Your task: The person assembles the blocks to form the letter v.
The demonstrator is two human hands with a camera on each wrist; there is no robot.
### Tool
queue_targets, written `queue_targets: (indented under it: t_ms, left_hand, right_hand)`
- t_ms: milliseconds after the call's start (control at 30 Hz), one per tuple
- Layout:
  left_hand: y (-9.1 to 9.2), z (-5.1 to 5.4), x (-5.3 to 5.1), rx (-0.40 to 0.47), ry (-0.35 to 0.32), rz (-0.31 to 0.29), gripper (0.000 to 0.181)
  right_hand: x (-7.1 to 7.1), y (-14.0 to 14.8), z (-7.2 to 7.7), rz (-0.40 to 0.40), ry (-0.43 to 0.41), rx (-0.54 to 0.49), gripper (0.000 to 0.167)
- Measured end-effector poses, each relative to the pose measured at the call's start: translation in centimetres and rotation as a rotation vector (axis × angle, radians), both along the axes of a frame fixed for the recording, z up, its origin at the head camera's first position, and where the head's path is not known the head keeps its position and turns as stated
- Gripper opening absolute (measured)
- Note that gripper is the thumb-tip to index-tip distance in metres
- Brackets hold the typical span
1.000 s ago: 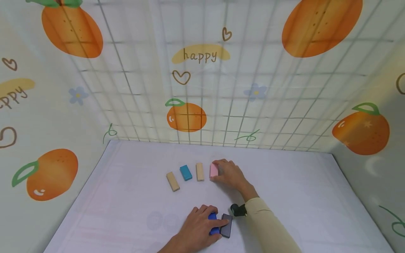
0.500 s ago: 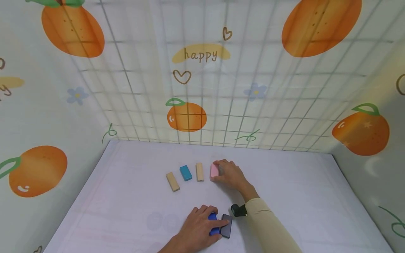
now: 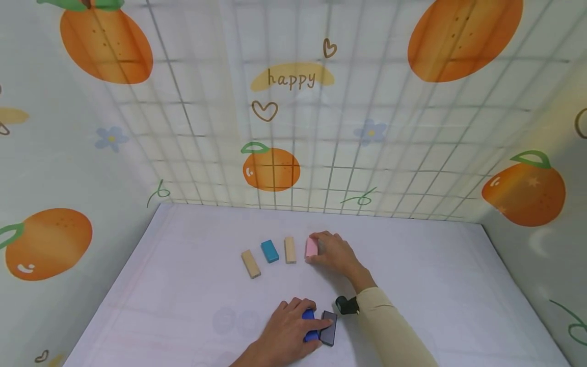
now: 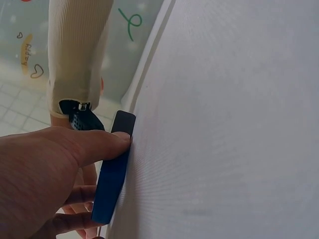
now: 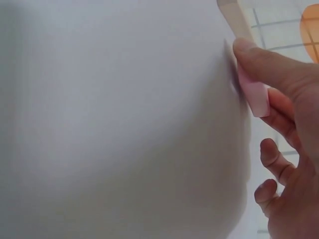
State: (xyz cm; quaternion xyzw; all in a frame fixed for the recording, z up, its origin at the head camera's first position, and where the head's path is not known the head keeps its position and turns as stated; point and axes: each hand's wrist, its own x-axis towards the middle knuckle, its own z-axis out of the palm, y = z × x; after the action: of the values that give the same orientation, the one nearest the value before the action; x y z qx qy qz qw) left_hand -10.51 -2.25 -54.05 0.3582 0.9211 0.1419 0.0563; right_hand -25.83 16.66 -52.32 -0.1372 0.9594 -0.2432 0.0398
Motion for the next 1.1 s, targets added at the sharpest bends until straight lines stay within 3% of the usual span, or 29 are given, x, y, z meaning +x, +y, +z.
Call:
queue_targets:
  t_ms: [367,1100]
  left_hand:
    - [-0.1,-0.2,-0.1,0.002,0.022,-0.009,0.046]
    - [0.2,1.2,0.1,-0.004,-0.026,0.012,0.046]
  right_hand:
    - [0.0,0.3,-0.2,-0.004,0.013,0.004,0.069]
    - [0.5,1.0,1.0,-0.021,0.003,0.036,0.068]
